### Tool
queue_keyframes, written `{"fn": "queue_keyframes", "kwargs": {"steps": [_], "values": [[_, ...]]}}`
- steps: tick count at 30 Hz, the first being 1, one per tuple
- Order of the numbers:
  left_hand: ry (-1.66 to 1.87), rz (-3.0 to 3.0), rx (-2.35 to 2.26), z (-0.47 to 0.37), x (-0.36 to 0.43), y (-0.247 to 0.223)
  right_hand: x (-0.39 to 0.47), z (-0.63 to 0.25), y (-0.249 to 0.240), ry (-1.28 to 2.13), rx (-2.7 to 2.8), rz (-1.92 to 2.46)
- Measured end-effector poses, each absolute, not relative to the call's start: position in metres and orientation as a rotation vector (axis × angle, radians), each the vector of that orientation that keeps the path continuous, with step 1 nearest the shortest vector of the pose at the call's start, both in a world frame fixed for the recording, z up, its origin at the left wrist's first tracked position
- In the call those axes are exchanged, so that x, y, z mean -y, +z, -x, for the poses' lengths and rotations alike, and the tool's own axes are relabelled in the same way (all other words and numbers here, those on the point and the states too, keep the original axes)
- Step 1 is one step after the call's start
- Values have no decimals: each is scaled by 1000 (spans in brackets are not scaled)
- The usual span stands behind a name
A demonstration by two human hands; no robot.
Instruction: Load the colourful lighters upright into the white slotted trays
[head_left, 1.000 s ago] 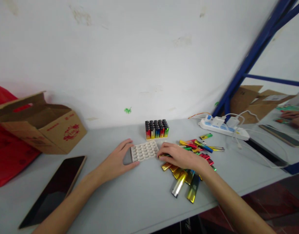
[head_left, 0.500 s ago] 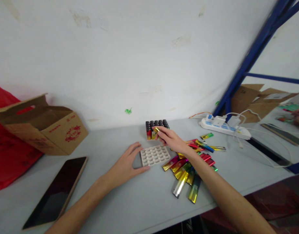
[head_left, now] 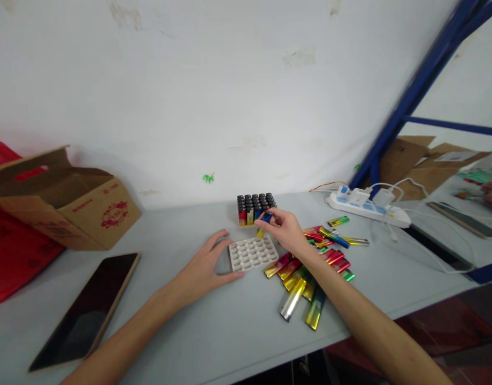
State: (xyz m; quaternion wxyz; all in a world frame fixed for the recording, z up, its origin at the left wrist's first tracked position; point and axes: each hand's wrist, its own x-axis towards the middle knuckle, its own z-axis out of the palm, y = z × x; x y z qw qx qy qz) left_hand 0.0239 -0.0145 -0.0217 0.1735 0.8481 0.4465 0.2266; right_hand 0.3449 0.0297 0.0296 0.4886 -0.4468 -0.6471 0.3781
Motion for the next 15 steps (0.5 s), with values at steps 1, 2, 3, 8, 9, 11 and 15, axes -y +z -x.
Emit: {"fn": "queue_keyframes", "kwargs": {"steps": [1,2,3,8,9,11,15], "values": [[642,-2406,-1267,-24,14,-21,-29,-343,30,924,1577,1078],[643,-2405,-1266,-24,14,-21,-29,-341,29,935,1578,1061],[642,-2403,-1262,-24,14,-21,-27,-339,29,955,1579,1038],[654,-2409,-1260,-23,15,-23,-17,-330,28,1247,1639,913],[660,-2410,-1268,-23,15,-24,-15,-328,27,1299,1632,922],[669,-2405,-1281,-21,14,-24,-13,-325,25,1303,1600,986],[675,-2392,-1266,-18,11,-22,-13,-323,25,1087,1608,1122]]}}
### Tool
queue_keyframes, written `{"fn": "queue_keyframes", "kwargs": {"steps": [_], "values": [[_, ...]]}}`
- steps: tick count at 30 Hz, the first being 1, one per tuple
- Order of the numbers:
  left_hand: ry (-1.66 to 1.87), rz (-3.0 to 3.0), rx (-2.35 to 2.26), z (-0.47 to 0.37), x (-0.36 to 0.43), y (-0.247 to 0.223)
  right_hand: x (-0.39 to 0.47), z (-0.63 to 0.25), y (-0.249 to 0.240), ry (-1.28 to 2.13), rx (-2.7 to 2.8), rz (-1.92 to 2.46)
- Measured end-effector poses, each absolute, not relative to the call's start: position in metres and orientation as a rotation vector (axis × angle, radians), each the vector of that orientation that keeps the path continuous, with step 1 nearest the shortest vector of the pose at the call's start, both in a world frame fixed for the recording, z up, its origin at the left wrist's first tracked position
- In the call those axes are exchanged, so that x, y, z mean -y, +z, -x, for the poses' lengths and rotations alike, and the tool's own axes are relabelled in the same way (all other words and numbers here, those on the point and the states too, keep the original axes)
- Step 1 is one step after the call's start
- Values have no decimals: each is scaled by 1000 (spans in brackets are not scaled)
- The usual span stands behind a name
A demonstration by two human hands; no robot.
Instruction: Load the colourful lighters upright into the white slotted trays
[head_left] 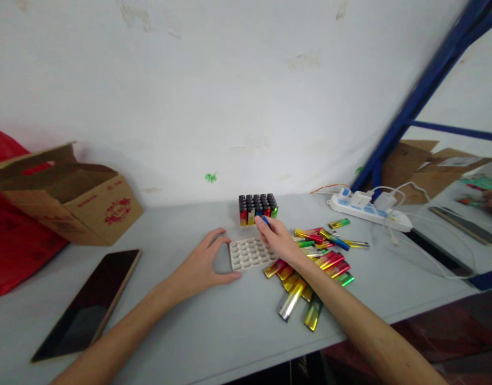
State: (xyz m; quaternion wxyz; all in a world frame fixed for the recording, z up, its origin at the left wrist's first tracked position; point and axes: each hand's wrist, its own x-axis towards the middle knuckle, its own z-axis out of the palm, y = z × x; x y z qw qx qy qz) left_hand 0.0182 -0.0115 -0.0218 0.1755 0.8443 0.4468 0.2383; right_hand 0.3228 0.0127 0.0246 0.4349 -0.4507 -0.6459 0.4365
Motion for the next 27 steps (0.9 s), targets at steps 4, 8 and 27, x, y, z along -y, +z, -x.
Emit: {"fn": "queue_keyframes", "kwargs": {"steps": [4,8,27], "values": [[683,-2374,-1252,-18,9,-19,-13,-325,27,924,1673,1195],[697,-2364,-1259,-20,9,-18,-12,-326,26,836,1686,1228],[759,-2332,-1242,-27,11,-16,-6,-324,21,627,2116,1044]]}}
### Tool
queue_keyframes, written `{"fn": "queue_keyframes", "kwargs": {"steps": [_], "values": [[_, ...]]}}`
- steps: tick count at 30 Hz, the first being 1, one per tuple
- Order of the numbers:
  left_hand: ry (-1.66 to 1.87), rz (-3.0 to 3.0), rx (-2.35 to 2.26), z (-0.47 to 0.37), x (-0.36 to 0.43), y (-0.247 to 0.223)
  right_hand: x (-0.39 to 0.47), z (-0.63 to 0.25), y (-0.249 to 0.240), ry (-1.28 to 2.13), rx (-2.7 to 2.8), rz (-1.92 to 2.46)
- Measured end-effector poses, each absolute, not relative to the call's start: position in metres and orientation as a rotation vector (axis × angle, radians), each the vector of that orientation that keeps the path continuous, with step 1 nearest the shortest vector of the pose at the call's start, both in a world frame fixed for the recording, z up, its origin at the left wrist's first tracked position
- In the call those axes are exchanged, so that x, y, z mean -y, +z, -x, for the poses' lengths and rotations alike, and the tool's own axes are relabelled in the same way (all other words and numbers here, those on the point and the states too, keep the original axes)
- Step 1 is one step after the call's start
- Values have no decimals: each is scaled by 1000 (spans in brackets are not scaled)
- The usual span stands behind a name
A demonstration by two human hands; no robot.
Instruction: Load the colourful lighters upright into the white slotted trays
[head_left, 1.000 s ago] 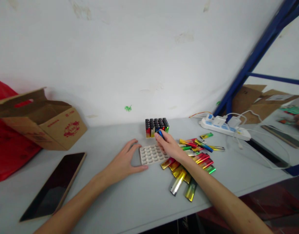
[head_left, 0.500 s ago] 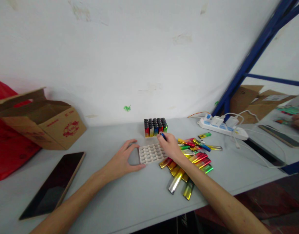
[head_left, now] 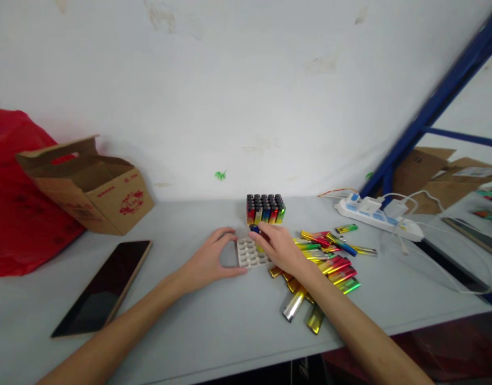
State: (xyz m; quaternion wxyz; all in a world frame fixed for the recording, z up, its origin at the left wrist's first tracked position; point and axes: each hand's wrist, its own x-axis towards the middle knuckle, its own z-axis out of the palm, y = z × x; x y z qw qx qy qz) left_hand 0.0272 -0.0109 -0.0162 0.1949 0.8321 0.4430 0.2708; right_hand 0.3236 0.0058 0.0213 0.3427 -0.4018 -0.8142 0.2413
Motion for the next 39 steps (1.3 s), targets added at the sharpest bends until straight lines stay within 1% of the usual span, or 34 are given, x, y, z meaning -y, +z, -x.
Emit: {"fn": "queue_keyframes", "kwargs": {"steps": [10,16,21,24,29,34,37,39], "values": [[795,-2293,-1255,-30,11,-19,-13,-314,11,590,2289,1039],[779,-2307,-1268,-27,9,-20,-11,-299,25,420,2383,1190],[780,-2344,-1263,-25,7,-18,-5,-298,38,417,2426,1258],[783,-2357,-1241,-25,7,-16,-5,-320,41,378,2327,1271],[797,-2378,-1218,-25,7,-15,-19,-395,45,237,2164,1460],[792,-2390,-1229,-25,7,-18,-22,-457,55,411,2184,1724],[784,-2393,-1225,-25,7,-18,-20,-468,59,507,2252,1848],[785,-2392,-1223,-25,7,-18,-21,-468,58,486,2271,1852]]}}
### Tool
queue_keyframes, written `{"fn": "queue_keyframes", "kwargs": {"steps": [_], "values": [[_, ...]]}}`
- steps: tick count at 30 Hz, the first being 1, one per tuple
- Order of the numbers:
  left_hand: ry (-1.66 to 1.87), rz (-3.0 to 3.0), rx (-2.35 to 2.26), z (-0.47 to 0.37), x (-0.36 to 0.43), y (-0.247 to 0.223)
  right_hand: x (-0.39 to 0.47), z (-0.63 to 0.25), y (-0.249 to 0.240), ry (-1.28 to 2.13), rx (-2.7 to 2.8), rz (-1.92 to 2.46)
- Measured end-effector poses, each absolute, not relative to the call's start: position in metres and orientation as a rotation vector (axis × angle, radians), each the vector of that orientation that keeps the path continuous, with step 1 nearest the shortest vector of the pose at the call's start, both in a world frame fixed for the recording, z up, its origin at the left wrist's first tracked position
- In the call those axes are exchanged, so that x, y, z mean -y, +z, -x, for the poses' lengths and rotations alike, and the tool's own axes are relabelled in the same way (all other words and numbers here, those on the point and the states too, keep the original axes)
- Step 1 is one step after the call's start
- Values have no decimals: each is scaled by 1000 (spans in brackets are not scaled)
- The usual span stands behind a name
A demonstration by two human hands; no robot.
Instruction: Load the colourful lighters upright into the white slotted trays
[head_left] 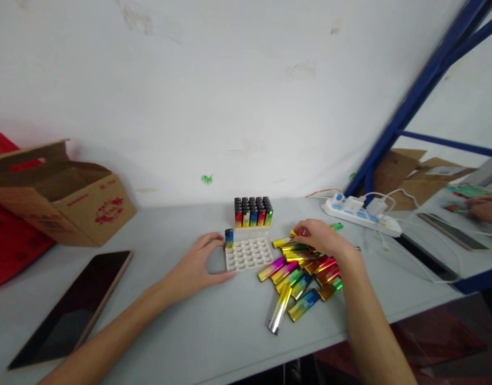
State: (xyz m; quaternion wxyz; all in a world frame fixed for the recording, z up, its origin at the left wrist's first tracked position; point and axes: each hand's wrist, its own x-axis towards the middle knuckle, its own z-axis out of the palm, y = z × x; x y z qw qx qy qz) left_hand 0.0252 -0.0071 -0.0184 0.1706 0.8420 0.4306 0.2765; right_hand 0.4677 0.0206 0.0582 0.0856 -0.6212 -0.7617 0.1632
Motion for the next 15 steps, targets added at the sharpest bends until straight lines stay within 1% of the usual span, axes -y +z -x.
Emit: {"fn": "queue_keyframes", "kwargs": {"steps": [5,15], "values": [[788,-2398,-1212,-26,7,-18,-28,-454,53,355,2091,1622],[806,-2417,-1179,-26,8,-20,-27,-405,39,576,1848,1291]]}}
